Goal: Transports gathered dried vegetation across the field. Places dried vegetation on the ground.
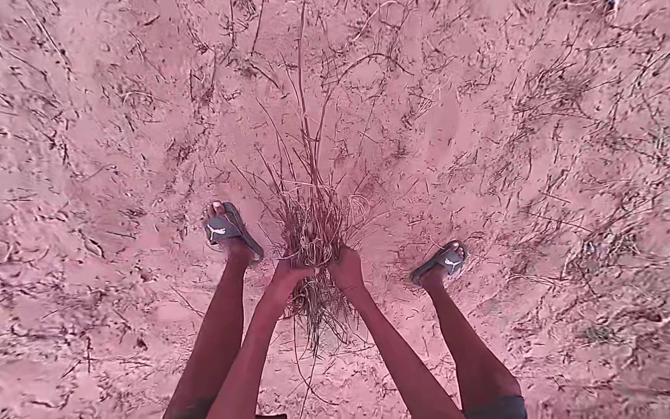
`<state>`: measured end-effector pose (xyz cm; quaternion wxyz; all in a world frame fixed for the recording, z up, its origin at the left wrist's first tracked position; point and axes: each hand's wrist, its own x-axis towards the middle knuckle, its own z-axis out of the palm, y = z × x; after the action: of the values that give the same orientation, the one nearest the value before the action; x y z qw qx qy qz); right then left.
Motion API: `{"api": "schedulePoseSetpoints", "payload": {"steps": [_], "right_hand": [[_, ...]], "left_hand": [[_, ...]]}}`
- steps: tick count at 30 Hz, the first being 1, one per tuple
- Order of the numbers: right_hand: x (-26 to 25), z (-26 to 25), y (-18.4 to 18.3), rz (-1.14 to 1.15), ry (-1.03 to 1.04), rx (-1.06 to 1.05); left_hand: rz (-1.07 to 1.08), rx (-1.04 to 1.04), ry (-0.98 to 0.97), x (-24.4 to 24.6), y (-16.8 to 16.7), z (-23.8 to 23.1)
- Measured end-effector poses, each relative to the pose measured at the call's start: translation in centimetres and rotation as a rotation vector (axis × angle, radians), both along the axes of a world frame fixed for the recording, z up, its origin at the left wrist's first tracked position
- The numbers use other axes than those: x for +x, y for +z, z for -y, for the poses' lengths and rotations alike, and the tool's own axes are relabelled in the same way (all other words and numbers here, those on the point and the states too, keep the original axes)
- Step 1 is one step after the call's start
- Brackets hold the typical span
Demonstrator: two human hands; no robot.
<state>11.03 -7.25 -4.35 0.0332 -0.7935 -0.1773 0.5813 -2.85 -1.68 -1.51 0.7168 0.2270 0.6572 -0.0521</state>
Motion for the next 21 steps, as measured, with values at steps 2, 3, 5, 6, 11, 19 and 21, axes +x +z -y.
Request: {"api": "schedulePoseSetpoints", "payload": {"steps": [2, 3, 5, 6, 11, 19, 21], "right_hand": [[-2.6, -2.8, 1.1, 0.017, 0.293, -0.078], [-3.6, -3.6, 1.6, 0.006, 0.376, -0.091], [-5.0, -4.7, 3.2, -0.042, 0.497, -0.085], [-4.9, -5.3, 4.2, -0.092, 0.547, -0.105], [-2.5, -5.5, 7.3, -0.306, 0.598, -0.077], [-1.7, -10.7, 10.0, -0.424, 0.528, 0.129], [-2.2, -10.7, 10.7, -0.409, 0.449, 0.390]], "left_hand": [[0.072, 0.023, 0.089, -0.4, 0.2, -0.5], [0.077, 0.050, 0.106, -1.0, 0.1, -0.7], [0.039, 0.098, 0.136, -2.0, -0.1, -0.9], [0.017, 0.113, 0.144, -2.2, -0.1, -1.0], [0.022, 0.098, 0.210, -1.9, 0.2, -0.8], [0.010, 0.192, 0.582, -0.9, 0.8, -5.2], [-0.011, 0.223, 0.608, -1.3, 1.0, -7.3]]}}
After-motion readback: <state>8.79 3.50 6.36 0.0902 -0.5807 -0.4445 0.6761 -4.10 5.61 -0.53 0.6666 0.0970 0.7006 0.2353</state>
